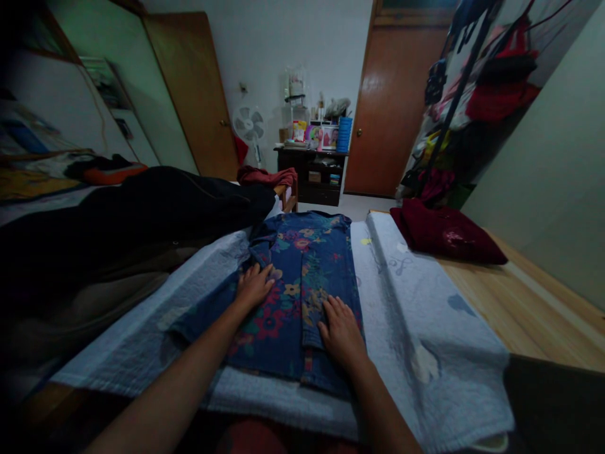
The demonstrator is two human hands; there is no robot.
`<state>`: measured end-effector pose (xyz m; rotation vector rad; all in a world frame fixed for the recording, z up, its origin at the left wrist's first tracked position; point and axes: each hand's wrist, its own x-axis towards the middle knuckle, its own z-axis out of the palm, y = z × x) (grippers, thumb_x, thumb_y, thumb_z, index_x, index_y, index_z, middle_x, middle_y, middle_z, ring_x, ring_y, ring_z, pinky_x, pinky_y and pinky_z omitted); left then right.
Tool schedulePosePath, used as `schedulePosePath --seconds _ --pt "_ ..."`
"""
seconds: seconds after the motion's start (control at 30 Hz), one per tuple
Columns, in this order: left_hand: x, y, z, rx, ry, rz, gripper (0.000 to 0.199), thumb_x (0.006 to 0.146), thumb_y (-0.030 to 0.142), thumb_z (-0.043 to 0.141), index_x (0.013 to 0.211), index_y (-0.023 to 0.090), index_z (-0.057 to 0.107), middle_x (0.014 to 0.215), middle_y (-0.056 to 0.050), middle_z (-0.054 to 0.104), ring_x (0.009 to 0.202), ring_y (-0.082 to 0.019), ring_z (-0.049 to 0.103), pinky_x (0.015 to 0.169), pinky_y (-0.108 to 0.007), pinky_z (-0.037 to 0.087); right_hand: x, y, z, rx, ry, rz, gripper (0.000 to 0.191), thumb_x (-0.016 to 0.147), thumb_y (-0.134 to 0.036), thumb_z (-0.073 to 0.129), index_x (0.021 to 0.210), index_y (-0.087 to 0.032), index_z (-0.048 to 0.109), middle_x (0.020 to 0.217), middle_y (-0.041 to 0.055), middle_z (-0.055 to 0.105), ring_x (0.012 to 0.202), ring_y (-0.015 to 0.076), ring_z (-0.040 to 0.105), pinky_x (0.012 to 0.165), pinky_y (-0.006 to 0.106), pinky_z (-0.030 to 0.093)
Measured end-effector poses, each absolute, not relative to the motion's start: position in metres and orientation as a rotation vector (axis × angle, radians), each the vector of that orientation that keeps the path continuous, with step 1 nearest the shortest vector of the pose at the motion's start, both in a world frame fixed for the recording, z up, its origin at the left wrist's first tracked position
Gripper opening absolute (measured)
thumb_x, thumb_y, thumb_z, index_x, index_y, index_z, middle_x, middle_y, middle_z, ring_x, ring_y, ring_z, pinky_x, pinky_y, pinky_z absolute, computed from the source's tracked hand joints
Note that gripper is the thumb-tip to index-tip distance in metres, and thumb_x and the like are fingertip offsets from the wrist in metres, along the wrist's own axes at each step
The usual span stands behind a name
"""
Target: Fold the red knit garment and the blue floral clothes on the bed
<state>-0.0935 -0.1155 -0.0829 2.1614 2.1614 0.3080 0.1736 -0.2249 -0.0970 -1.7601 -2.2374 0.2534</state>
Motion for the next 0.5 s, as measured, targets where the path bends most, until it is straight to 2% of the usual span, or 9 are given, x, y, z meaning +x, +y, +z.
schedulePosePath --seconds 0.1,0.2,0.3,0.43,0.5 --pt "-0.091 -0.115 -0.078 2.195 2.129 0.364 0.051 0.095 0.035 0.039 0.143 0.019 0.042 0.142 -0.015 0.048 0.131 -0.03 0.043 0.107 -0.046 0.035 0.175 -0.223 -0.088 -1.761 -2.261 0.302 0.056 0.088 -0.03 0.051 0.141 -0.012 0.046 0.15 0.0123 0.04 0.141 0.0286 0.031 0.116 0.045 0.026" --pt "-0.078 -0.117 -0.064 2.216 2.023 0.502 0.051 0.094 0.032 0.04 0.141 0.013 0.043 0.142 -0.017 0.046 0.132 -0.028 0.043 0.109 -0.042 0.034 0.177 -0.215 -0.068 -1.712 -2.286 0.464 0.05 0.083 -0.027 0.055 0.133 -0.016 0.055 0.14 0.0125 0.053 0.131 0.0278 0.047 0.109 0.042 0.036" --pt "-0.054 -0.125 -0.052 2.175 1.764 0.687 0.051 0.092 0.029 0.042 0.141 0.013 0.044 0.144 -0.015 0.045 0.134 -0.024 0.042 0.112 -0.036 0.033 0.174 -0.196 -0.05 -1.638 -2.151 0.643 0.04 0.087 -0.029 0.05 0.124 -0.019 0.061 0.125 0.0105 0.064 0.115 0.0243 0.059 0.1 0.038 0.044" --pt "-0.022 -0.143 -0.054 2.062 1.345 0.823 0.062 0.085 0.02 0.043 0.146 0.014 0.034 0.15 -0.008 0.04 0.139 -0.016 0.036 0.115 -0.029 0.029 0.16 -0.157 -0.047 -1.498 -1.877 0.762 0.051 0.087 -0.029 0.049 0.136 -0.016 0.047 0.134 0.011 0.058 0.114 0.0209 0.06 0.096 0.035 0.048" --pt "-0.016 -0.151 -0.06 2.024 1.24 0.777 0.066 0.083 0.017 0.042 0.148 0.013 0.029 0.152 -0.008 0.04 0.139 -0.014 0.037 0.115 -0.029 0.03 0.151 -0.139 -0.053 -1.598 -1.806 0.682 0.056 0.085 -0.026 0.05 0.138 -0.009 0.043 0.137 0.0158 0.054 0.12 0.0221 0.056 0.099 0.035 0.045"
